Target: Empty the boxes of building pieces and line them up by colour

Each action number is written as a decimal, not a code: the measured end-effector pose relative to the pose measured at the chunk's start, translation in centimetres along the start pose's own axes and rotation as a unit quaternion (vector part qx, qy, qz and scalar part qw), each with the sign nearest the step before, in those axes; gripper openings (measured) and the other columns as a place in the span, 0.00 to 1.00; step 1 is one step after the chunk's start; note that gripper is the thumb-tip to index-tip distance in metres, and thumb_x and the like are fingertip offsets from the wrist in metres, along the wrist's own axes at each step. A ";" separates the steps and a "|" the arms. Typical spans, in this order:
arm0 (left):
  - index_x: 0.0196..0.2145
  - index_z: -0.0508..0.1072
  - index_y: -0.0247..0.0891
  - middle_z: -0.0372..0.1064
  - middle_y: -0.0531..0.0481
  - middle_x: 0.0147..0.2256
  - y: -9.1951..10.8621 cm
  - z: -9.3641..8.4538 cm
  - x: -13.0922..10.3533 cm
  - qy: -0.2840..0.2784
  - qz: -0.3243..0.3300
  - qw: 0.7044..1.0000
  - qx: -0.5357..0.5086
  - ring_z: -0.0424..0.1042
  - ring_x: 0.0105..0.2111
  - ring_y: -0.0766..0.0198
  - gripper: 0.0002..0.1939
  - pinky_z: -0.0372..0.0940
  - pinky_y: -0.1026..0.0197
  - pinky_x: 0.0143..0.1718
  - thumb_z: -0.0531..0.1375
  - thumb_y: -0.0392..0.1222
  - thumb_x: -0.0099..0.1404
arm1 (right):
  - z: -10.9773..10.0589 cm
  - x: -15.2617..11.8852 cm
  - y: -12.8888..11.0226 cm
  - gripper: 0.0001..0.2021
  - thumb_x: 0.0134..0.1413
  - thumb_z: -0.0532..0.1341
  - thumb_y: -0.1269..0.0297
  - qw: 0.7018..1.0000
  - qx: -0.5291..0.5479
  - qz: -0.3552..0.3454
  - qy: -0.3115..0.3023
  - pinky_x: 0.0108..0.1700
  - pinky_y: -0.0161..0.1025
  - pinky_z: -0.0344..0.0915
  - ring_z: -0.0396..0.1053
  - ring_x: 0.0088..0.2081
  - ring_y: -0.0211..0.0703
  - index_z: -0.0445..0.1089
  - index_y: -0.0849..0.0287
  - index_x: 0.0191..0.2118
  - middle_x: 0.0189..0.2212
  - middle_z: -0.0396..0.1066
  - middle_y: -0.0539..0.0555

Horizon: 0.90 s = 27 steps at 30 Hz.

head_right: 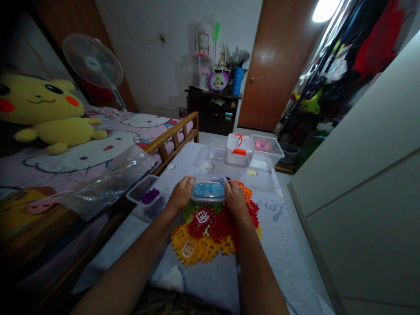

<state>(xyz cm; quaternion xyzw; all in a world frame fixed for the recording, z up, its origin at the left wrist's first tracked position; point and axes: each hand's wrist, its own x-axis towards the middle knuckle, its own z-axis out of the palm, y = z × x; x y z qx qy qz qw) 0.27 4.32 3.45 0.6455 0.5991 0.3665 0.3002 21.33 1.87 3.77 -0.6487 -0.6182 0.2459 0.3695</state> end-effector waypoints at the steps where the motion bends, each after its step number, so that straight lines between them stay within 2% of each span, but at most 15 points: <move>1: 0.40 0.70 0.40 0.76 0.45 0.39 -0.1 0.1 -0.1 0.007 0.004 1.000 -0.001 0.75 0.42 0.57 0.14 0.66 0.58 0.46 0.46 0.43 0.72 | 0.1 0.0 0.0 0.18 0.62 0.47 0.55 1.000 -0.009 0.000 0.003 0.41 0.38 0.63 0.71 0.38 0.47 0.72 0.56 0.35 0.36 0.77 0.57; 6: 0.37 0.69 0.41 0.74 0.48 0.36 -0.4 0.5 -0.1 0.028 0.009 0.999 -0.026 0.73 0.39 0.59 0.14 0.65 0.60 0.45 0.46 0.44 0.71 | 0.4 0.1 0.3 0.17 0.63 0.46 0.58 0.999 -0.037 -0.004 0.020 0.41 0.38 0.63 0.71 0.39 0.46 0.71 0.56 0.35 0.36 0.77 0.58; 12: 0.32 0.69 0.39 0.70 0.50 0.30 -1.5 1.1 0.4 0.042 0.015 0.989 -0.143 0.70 0.32 0.61 0.14 0.65 0.61 0.37 0.47 0.45 0.69 | 0.3 0.0 1.1 0.16 0.60 0.47 0.63 0.999 -0.007 -0.008 0.038 0.43 0.39 0.64 0.71 0.40 0.46 0.72 0.57 0.39 0.38 0.77 0.58; 16: 0.31 0.70 0.39 0.67 0.52 0.27 -2.2 1.5 0.3 0.051 0.019 0.984 -0.172 0.67 0.30 0.62 0.14 0.63 0.62 0.33 0.50 0.46 0.67 | 0.2 -0.1 1.1 0.19 0.63 0.46 0.54 0.999 -0.003 -0.010 0.049 0.41 0.40 0.63 0.70 0.37 0.46 0.71 0.56 0.33 0.33 0.76 0.56; 19: 0.31 0.70 0.39 0.68 0.52 0.28 -2.1 1.7 0.0 0.061 0.027 0.982 -0.176 0.68 0.31 0.62 0.14 0.63 0.62 0.34 0.50 0.46 0.68 | 0.3 -0.1 0.9 0.20 0.63 0.49 0.49 0.999 -0.008 0.005 0.050 0.40 0.40 0.62 0.70 0.36 0.47 0.71 0.55 0.33 0.32 0.76 0.56; 27: 0.34 0.70 0.39 0.69 0.52 0.30 -1.7 2.1 -0.4 0.082 0.037 0.977 -0.193 0.69 0.32 0.62 0.13 0.64 0.62 0.38 0.49 0.46 0.68 | 0.6 0.2 1.3 0.16 0.61 0.50 0.54 0.999 0.012 0.009 0.043 0.40 0.40 0.64 0.71 0.37 0.47 0.70 0.56 0.35 0.34 0.76 0.56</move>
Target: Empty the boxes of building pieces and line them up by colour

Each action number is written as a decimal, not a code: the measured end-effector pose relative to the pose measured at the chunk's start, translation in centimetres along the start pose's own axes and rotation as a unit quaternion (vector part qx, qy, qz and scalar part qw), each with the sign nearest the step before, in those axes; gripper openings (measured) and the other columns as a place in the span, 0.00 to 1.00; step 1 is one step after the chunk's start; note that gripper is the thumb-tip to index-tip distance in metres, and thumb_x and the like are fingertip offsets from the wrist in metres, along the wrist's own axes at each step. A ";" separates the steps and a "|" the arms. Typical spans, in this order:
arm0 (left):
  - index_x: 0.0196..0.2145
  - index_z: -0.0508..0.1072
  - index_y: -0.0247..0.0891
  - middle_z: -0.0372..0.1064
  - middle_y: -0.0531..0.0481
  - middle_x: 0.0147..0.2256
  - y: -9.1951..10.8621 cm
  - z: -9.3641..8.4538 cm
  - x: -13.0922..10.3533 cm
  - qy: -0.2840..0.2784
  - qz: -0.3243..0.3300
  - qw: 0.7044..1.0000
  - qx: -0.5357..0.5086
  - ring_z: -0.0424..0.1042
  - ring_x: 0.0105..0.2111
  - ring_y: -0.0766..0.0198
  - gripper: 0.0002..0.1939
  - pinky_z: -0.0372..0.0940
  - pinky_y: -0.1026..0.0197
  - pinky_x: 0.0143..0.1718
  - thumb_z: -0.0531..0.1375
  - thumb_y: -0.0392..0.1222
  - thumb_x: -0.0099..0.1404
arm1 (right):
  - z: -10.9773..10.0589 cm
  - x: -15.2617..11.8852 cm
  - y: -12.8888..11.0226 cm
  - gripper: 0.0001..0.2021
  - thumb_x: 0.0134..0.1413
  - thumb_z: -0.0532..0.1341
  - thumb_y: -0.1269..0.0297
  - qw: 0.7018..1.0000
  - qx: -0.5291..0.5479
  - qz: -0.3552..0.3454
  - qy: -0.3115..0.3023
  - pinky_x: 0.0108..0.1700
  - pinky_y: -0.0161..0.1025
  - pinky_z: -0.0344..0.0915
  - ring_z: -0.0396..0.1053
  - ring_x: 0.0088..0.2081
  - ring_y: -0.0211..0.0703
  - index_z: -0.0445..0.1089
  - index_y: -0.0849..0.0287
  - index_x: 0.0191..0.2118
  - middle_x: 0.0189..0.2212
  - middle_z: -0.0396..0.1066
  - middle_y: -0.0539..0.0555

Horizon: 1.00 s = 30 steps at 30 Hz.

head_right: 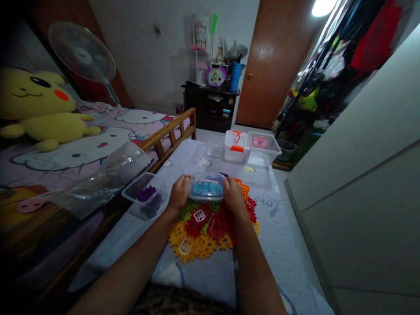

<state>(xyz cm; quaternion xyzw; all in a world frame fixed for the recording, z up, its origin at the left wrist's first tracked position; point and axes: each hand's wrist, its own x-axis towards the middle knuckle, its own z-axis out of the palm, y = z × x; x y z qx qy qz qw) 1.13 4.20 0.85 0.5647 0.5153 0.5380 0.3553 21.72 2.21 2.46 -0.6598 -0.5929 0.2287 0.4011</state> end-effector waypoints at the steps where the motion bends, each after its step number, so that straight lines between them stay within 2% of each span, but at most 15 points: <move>1: 0.34 0.70 0.39 0.69 0.52 0.30 0.0 0.0 0.0 0.000 -0.002 1.000 -0.005 0.69 0.32 0.62 0.13 0.64 0.62 0.38 0.49 0.47 0.68 | 0.0 0.0 0.0 0.15 0.61 0.49 0.55 1.000 -0.004 -0.001 0.001 0.40 0.40 0.64 0.71 0.37 0.47 0.69 0.56 0.34 0.34 0.75 0.56; 9: 0.37 0.72 0.38 0.71 0.50 0.32 -1.2 0.0 0.2 -0.006 -0.023 0.999 -0.049 0.71 0.34 0.60 0.14 0.65 0.60 0.38 0.51 0.49 0.67 | 0.0 0.0 0.0 0.15 0.63 0.46 0.59 1.000 -0.013 -0.021 0.006 0.37 0.39 0.62 0.69 0.34 0.45 0.65 0.53 0.29 0.29 0.73 0.53; 15: 0.45 0.73 0.36 0.74 0.44 0.44 -2.2 -0.4 0.5 -0.040 -0.054 0.991 -0.114 0.72 0.46 0.55 0.18 0.66 0.54 0.50 0.56 0.51 0.65 | -0.2 -0.1 0.5 0.14 0.62 0.50 0.62 0.994 -0.107 0.009 0.022 0.36 0.38 0.59 0.69 0.34 0.45 0.68 0.55 0.29 0.30 0.75 0.56; 18: 0.52 0.72 0.37 0.73 0.43 0.51 -2.1 -1.0 0.6 -0.076 -0.073 0.979 -0.173 0.71 0.52 0.53 0.23 0.63 0.52 0.56 0.58 0.54 0.65 | -0.6 -0.1 0.3 0.14 0.62 0.52 0.61 0.992 -0.110 0.006 0.059 0.37 0.38 0.60 0.70 0.34 0.45 0.72 0.56 0.31 0.31 0.75 0.57; 21: 0.62 0.63 0.41 0.69 0.42 0.56 -2.0 -1.7 0.5 -0.151 -0.079 0.951 -0.258 0.70 0.55 0.52 0.31 0.63 0.51 0.58 0.57 0.58 0.67 | -0.9 -0.1 -0.6 0.14 0.62 0.53 0.59 0.991 -0.079 -0.058 0.088 0.44 0.42 0.64 0.71 0.39 0.48 0.75 0.58 0.36 0.35 0.75 0.58; 24: 0.70 0.48 0.46 0.61 0.40 0.62 -2.2 -2.4 0.6 -0.243 -0.054 0.927 -0.281 0.69 0.57 0.49 0.50 0.63 0.50 0.58 0.67 0.58 0.58 | -0.7 -0.2 -1.6 0.13 0.58 0.59 0.59 0.983 -0.071 -0.159 0.057 0.55 0.49 0.63 0.69 0.49 0.52 0.76 0.57 0.44 0.46 0.73 0.60; 27: 0.72 0.35 0.49 0.54 0.37 0.65 -2.3 -2.9 0.7 -0.289 -0.028 0.930 -0.226 0.65 0.60 0.45 0.69 0.63 0.48 0.59 0.76 0.48 0.45 | 0.0 -0.4 -2.4 0.11 0.57 0.61 0.62 0.979 -0.076 -0.189 0.017 0.59 0.53 0.61 0.67 0.53 0.53 0.78 0.54 0.44 0.51 0.72 0.59; 30: 0.72 0.29 0.49 0.57 0.37 0.63 -2.0 -3.0 0.6 -0.296 -0.014 0.943 -0.153 0.66 0.60 0.46 0.72 0.60 0.46 0.61 0.76 0.44 0.45 | 0.4 -0.6 -2.6 0.09 0.59 0.59 0.64 0.983 -0.050 -0.178 0.017 0.58 0.53 0.61 0.68 0.51 0.51 0.79 0.54 0.38 0.48 0.75 0.58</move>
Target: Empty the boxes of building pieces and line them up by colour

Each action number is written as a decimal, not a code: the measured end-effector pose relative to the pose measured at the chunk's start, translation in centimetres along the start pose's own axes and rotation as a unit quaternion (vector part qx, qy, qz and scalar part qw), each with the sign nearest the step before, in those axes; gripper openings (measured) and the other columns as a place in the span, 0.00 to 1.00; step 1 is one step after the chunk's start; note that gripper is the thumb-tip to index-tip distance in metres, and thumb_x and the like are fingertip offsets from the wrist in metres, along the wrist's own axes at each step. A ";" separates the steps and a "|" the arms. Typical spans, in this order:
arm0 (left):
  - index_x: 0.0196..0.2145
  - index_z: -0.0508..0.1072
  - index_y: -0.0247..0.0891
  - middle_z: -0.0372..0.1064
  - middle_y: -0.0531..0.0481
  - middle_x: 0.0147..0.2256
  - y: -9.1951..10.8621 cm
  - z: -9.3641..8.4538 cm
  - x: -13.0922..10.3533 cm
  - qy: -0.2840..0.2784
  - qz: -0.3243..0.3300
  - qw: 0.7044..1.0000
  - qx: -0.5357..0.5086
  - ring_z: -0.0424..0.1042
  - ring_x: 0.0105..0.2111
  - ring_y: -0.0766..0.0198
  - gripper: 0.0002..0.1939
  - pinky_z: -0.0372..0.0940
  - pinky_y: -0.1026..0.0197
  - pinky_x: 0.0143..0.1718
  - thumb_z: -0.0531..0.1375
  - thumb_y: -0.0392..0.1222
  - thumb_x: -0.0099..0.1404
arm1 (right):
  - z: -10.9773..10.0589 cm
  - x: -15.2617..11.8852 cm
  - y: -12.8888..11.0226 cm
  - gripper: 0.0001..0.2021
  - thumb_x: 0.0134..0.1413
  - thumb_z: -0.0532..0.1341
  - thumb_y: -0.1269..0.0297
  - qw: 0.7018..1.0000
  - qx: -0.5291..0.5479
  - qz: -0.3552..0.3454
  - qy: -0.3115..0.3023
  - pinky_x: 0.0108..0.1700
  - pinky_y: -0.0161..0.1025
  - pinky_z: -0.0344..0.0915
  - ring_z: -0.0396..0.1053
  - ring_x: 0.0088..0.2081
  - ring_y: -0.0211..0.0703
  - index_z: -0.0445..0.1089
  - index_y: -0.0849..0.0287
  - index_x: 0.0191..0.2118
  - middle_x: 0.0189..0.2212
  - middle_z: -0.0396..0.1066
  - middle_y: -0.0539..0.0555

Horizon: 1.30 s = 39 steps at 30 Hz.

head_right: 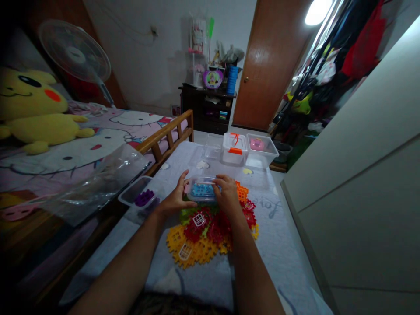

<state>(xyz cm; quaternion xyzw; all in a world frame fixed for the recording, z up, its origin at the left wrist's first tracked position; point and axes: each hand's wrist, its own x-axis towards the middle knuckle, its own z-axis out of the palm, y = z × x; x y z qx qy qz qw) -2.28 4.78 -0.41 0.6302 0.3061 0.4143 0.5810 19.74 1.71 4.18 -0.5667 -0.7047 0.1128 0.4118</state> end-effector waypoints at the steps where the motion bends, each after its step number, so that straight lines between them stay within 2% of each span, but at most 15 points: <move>1: 0.72 0.28 0.48 0.59 0.37 0.62 0.1 0.1 0.0 0.001 -0.005 1.000 0.022 0.67 0.59 0.47 0.71 0.59 0.45 0.61 0.76 0.44 0.47 | 0.0 0.0 0.0 0.10 0.60 0.59 0.63 1.000 0.015 0.005 0.011 0.58 0.52 0.62 0.69 0.51 0.51 0.79 0.54 0.37 0.47 0.75 0.58; 4: 0.71 0.29 0.48 0.64 0.39 0.58 0.2 0.5 0.0 0.012 -0.014 0.998 0.066 0.70 0.56 0.50 0.69 0.60 0.45 0.61 0.74 0.43 0.49 | -0.7 -0.2 0.0 0.11 0.61 0.58 0.60 0.996 0.066 0.022 0.058 0.57 0.50 0.63 0.70 0.49 0.49 0.78 0.55 0.38 0.46 0.76 0.58; 7: 0.71 0.34 0.49 0.63 0.38 0.60 0.1 0.8 0.1 0.045 -0.004 0.995 0.089 0.69 0.57 0.51 0.67 0.59 0.45 0.61 0.74 0.41 0.47 | -2.2 -0.3 0.5 0.12 0.61 0.58 0.58 0.988 0.090 0.046 0.114 0.56 0.48 0.64 0.71 0.49 0.48 0.77 0.56 0.38 0.45 0.76 0.58; 10: 0.71 0.41 0.48 0.61 0.37 0.61 0.0 0.8 0.2 0.085 0.019 0.991 0.100 0.68 0.58 0.49 0.64 0.60 0.44 0.61 0.74 0.39 0.45 | -3.7 -0.5 2.1 0.14 0.60 0.58 0.55 0.976 0.066 0.087 0.188 0.55 0.48 0.64 0.71 0.47 0.49 0.77 0.58 0.38 0.43 0.76 0.59; 13: 0.67 0.53 0.44 0.60 0.37 0.61 0.4 0.8 0.1 0.110 0.062 0.982 0.142 0.64 0.61 0.46 0.54 0.58 0.44 0.63 0.73 0.40 0.46 | -4.5 -1.1 4.5 0.15 0.58 0.57 0.55 0.961 0.007 0.135 0.241 0.54 0.48 0.63 0.71 0.46 0.51 0.76 0.60 0.37 0.41 0.76 0.61; 16: 0.63 0.60 0.42 0.60 0.39 0.60 1.1 1.1 -0.1 0.109 0.131 0.957 0.236 0.60 0.63 0.46 0.45 0.54 0.43 0.66 0.71 0.39 0.49 | -4.2 -2.1 6.9 0.15 0.57 0.56 0.56 0.954 -0.052 0.176 0.237 0.53 0.50 0.63 0.70 0.43 0.52 0.76 0.61 0.36 0.39 0.76 0.62; 19: 0.64 0.58 0.41 0.57 0.39 0.62 2.1 1.8 -0.3 0.081 0.181 0.921 0.336 0.57 0.65 0.46 0.44 0.53 0.42 0.67 0.67 0.35 0.51 | -3.2 -2.9 8.3 0.15 0.56 0.55 0.59 0.956 -0.083 0.191 0.206 0.53 0.50 0.61 0.69 0.42 0.52 0.76 0.61 0.34 0.38 0.76 0.62; 23: 0.67 0.55 0.41 0.56 0.39 0.62 3.5 3.1 -0.3 0.032 0.225 0.868 0.441 0.56 0.65 0.46 0.43 0.55 0.41 0.67 0.62 0.30 0.55 | -2.3 -3.4 8.6 0.14 0.56 0.54 0.61 0.962 -0.100 0.185 0.173 0.53 0.48 0.60 0.68 0.42 0.51 0.76 0.60 0.34 0.38 0.76 0.61; 28: 0.68 0.52 0.47 0.56 0.43 0.63 4.4 4.3 0.0 0.001 0.283 0.809 0.515 0.50 0.68 0.48 0.40 0.57 0.39 0.67 0.55 0.25 0.62 | -2.4 -3.4 8.3 0.15 0.57 0.53 0.62 0.964 -0.118 0.172 0.164 0.53 0.49 0.59 0.67 0.43 0.52 0.77 0.60 0.36 0.39 0.76 0.62; 31: 0.67 0.55 0.47 0.58 0.43 0.62 4.8 4.4 0.2 0.007 0.293 0.792 0.535 0.49 0.69 0.47 0.35 0.58 0.38 0.66 0.53 0.27 0.65 | -2.4 -3.4 8.3 0.15 0.57 0.53 0.63 0.961 -0.128 0.171 0.173 0.54 0.49 0.58 0.67 0.43 0.51 0.78 0.60 0.36 0.40 0.76 0.61; 36: 0.66 0.59 0.45 0.59 0.42 0.62 5.7 4.0 0.5 0.052 0.302 0.768 0.563 0.48 0.69 0.46 0.30 0.58 0.37 0.66 0.53 0.30 0.68 | -2.5 -3.4 8.3 0.15 0.58 0.54 0.63 0.950 -0.160 0.173 0.206 0.55 0.52 0.57 0.64 0.47 0.54 0.79 0.59 0.39 0.45 0.74 0.63; 39: 0.66 0.57 0.46 0.58 0.43 0.63 5.8 3.6 0.3 0.074 0.300 0.775 0.551 0.47 0.69 0.47 0.32 0.56 0.39 0.67 0.54 0.28 0.67 | -2.8 -3.4 8.1 0.15 0.59 0.54 0.63 0.950 -0.163 0.166 0.211 0.55 0.52 0.56 0.64 0.49 0.54 0.79 0.59 0.40 0.46 0.74 0.63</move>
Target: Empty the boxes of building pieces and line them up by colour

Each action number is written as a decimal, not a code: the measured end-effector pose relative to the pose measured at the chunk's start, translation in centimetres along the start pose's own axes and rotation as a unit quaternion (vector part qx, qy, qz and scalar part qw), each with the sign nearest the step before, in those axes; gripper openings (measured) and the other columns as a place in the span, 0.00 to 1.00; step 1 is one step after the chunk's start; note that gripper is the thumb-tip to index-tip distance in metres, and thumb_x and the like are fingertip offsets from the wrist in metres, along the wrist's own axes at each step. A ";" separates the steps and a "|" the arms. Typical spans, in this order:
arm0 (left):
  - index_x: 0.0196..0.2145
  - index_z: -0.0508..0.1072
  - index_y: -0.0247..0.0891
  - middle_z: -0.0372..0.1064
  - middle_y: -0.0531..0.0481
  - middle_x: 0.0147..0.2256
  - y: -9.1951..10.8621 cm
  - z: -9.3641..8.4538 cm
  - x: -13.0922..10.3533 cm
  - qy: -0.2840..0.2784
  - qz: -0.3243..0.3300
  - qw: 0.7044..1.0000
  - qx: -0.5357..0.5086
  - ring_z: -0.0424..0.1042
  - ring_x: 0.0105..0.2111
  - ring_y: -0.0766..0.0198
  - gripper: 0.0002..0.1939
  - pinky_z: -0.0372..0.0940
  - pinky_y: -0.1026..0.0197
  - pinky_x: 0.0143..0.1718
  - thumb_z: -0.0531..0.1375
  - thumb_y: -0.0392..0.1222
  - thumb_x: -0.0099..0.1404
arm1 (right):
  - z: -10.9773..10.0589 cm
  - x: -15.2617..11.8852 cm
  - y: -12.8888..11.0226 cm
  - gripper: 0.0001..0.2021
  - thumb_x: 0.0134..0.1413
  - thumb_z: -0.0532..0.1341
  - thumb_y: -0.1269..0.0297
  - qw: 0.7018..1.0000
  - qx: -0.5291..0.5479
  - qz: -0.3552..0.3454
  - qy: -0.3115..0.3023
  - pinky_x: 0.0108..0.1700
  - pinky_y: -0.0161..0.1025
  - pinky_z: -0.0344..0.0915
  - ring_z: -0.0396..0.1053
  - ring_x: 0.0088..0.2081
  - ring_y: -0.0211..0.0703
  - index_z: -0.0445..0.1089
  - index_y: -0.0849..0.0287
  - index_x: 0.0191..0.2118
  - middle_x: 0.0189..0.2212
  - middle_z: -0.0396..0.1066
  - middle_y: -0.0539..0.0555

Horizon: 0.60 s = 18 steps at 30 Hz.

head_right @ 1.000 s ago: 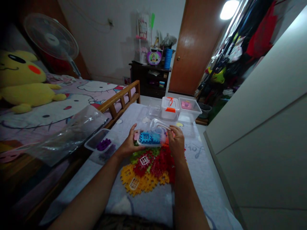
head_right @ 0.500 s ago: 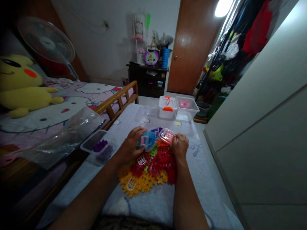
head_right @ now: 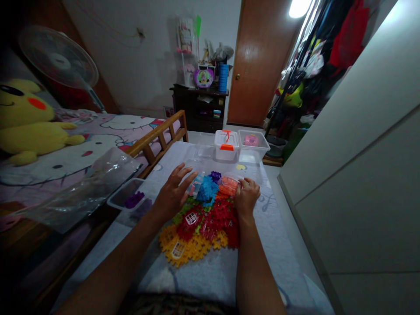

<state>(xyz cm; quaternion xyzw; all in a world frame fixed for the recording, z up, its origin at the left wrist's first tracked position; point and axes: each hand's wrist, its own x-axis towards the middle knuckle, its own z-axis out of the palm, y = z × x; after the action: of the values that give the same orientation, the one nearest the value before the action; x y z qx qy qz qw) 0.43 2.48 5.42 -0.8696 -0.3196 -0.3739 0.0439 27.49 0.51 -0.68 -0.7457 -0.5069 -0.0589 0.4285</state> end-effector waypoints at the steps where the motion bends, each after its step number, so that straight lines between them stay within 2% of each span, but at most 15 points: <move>1: 0.67 0.56 0.47 0.57 0.43 0.63 -0.1 -0.1 -0.2 0.004 -0.012 1.000 -0.010 0.48 0.69 0.48 0.34 0.56 0.39 0.67 0.54 0.28 0.66 | -0.1 0.0 0.0 0.15 0.59 0.54 0.63 1.000 0.003 0.000 0.003 0.55 0.52 0.56 0.64 0.49 0.54 0.79 0.59 0.40 0.46 0.74 0.63; 7: 0.69 0.49 0.47 0.53 0.41 0.64 -0.8 -0.6 -1.6 0.001 -0.088 0.994 -0.067 0.53 0.67 0.47 0.41 0.56 0.40 0.66 0.58 0.32 0.62 | -0.4 0.3 0.1 0.14 0.59 0.54 0.62 0.999 0.028 0.005 0.018 0.55 0.51 0.57 0.66 0.48 0.53 0.78 0.59 0.38 0.44 0.75 0.62; 14: 0.67 0.50 0.50 0.53 0.42 0.64 -0.7 -0.6 -2.0 0.080 -0.077 0.993 -0.042 0.50 0.69 0.46 0.40 0.54 0.39 0.67 0.59 0.30 0.61 | -1.3 0.5 -1.0 0.14 0.60 0.55 0.60 0.994 0.087 -0.002 0.070 0.56 0.51 0.60 0.69 0.48 0.52 0.77 0.58 0.38 0.43 0.75 0.61; 18: 0.67 0.51 0.48 0.50 0.41 0.65 -0.3 -0.3 -2.3 0.095 -0.166 0.971 -0.143 0.51 0.68 0.46 0.44 0.56 0.41 0.66 0.65 0.35 0.58 | -2.4 0.1 -3.0 0.13 0.62 0.56 0.59 0.976 0.200 -0.031 0.083 0.57 0.50 0.63 0.70 0.50 0.50 0.76 0.58 0.40 0.46 0.75 0.60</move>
<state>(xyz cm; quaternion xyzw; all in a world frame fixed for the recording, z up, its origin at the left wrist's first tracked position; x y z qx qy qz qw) -1.08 1.46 4.03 -0.7622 -0.3969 -0.4985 -0.1136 25.98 -0.70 2.60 -0.6211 -0.4939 -0.0313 0.6077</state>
